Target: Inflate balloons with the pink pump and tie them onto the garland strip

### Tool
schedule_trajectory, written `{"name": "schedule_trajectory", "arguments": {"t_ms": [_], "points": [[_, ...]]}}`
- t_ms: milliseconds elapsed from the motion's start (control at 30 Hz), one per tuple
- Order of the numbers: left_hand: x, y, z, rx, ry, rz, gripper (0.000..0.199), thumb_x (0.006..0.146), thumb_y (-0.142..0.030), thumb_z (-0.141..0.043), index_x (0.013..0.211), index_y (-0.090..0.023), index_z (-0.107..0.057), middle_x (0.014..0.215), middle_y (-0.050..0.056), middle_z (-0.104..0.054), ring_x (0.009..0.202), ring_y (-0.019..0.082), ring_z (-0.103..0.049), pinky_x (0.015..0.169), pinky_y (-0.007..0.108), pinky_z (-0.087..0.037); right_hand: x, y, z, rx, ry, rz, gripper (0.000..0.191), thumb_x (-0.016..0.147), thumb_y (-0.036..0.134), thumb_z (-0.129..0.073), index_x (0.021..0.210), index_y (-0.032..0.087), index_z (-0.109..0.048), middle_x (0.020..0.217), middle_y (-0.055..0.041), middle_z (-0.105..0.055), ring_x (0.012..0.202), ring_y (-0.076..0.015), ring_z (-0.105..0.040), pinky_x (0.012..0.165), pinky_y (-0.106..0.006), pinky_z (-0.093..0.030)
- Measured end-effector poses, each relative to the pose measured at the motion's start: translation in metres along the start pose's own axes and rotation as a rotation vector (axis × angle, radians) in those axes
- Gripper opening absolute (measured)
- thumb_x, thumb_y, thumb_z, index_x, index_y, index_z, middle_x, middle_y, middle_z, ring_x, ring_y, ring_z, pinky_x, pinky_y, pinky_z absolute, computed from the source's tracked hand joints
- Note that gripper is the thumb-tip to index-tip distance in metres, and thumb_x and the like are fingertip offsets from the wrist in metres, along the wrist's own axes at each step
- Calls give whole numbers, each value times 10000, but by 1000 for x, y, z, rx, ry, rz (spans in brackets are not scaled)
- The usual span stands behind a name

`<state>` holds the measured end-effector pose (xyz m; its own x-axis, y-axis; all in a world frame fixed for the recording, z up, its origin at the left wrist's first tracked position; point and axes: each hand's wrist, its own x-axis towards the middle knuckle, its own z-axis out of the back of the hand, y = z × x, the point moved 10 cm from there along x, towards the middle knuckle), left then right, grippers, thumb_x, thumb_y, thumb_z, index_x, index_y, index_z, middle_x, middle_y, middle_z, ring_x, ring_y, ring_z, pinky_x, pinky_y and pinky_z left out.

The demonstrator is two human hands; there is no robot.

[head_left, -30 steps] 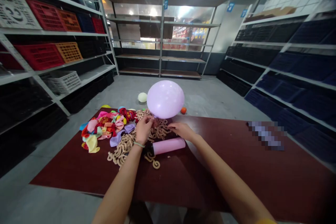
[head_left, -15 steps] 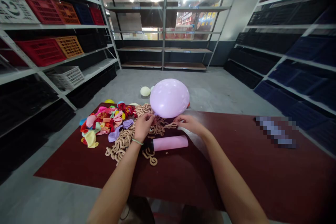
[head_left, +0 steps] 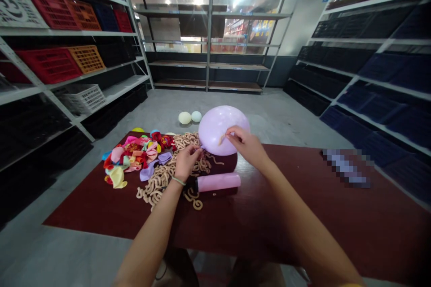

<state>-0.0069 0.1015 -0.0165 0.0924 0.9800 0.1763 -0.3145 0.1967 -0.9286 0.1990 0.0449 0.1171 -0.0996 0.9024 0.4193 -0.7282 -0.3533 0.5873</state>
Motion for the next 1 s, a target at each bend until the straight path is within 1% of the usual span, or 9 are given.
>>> {"name": "schedule_trajectory", "arguments": {"t_ms": [100, 200, 333, 500, 667, 767, 867, 933, 1000], "points": [[-6, -17, 2, 178, -12, -109, 223, 893, -386, -571, 898, -211, -710, 803, 14, -722, 727, 156, -651, 704, 246, -476, 19, 33, 17, -59, -54, 81, 228, 970, 405, -438, 998, 247, -600, 693, 30, -575, 616, -134, -509, 612, -261, -350], [-12, -34, 4, 261, -40, -233, 188, 915, -336, -563, 922, -215, -706, 896, 29, -715, 834, 167, -649, 812, 266, -477, 40, 63, 12, -183, -54, 137, 248, 994, 392, -392, 1060, 244, -579, 758, 13, -627, 646, -141, -543, 621, -261, -339], [-16, -48, 11, 314, -143, -364, 153, 911, -291, -585, 935, -196, -701, 1033, 80, -653, 1015, 197, -610, 944, 316, -467, 62, 80, -29, -455, 69, 163, 266, 1007, 336, -359, 1101, 253, -593, 750, 0, -660, 633, -150, -562, 606, -267, -311], [-16, -45, 17, 360, -240, -394, 146, 890, -292, -620, 937, -188, -712, 1271, 126, -537, 1204, 245, -534, 1049, 403, -430, 70, 80, -82, -632, 323, 191, 197, 919, 235, -495, 892, 224, -690, 797, -36, -708, 691, -169, -610, 663, -293, -378], [-15, -43, 17, 320, -227, -390, 131, 888, -259, -617, 933, -179, -711, 1410, 134, -499, 1275, 261, -513, 1073, 430, -418, 71, 82, -101, -709, 481, 137, 189, 845, 129, -563, 751, 198, -712, 811, -69, -729, 769, -200, -656, 746, -332, -435], [-16, -46, 17, 205, -216, -403, 115, 889, -232, -608, 908, -179, -709, 1333, 119, -592, 1203, 232, -578, 1043, 388, -444, 72, 83, -107, -787, 549, 143, 192, 828, 111, -551, 795, 178, -728, 879, -116, -737, 820, -242, -671, 725, -344, -446], [-15, -45, 16, 113, -197, -372, 109, 884, -217, -601, 864, -189, -705, 1095, 79, -712, 1003, 194, -661, 916, 321, -503, 68, 81, -111, -809, 617, 167, 191, 814, 126, -548, 815, 165, -735, 893, -142, -736, 807, -261, -669, 687, -348, -443], [-14, -41, 14, 89, -181, -324, 118, 883, -234, -599, 856, -193, -706, 913, 48, -730, 836, 166, -671, 809, 280, -517, 65, 80, -113, -822, 647, 209, 204, 832, 140, -532, 829, 171, -734, 915, -145, -735, 827, -262, -661, 693, -351, -434], [-12, -39, 13, 79, -170, -300, 122, 880, -248, -603, 864, -193, -711, 843, 36, -721, 778, 159, -664, 775, 272, -517, 60, 81, -115, -820, 665, 264, 217, 859, 150, -514, 846, 182, -728, 939, -134, -734, 878, -260, -645, 719, -351, -420]]}}
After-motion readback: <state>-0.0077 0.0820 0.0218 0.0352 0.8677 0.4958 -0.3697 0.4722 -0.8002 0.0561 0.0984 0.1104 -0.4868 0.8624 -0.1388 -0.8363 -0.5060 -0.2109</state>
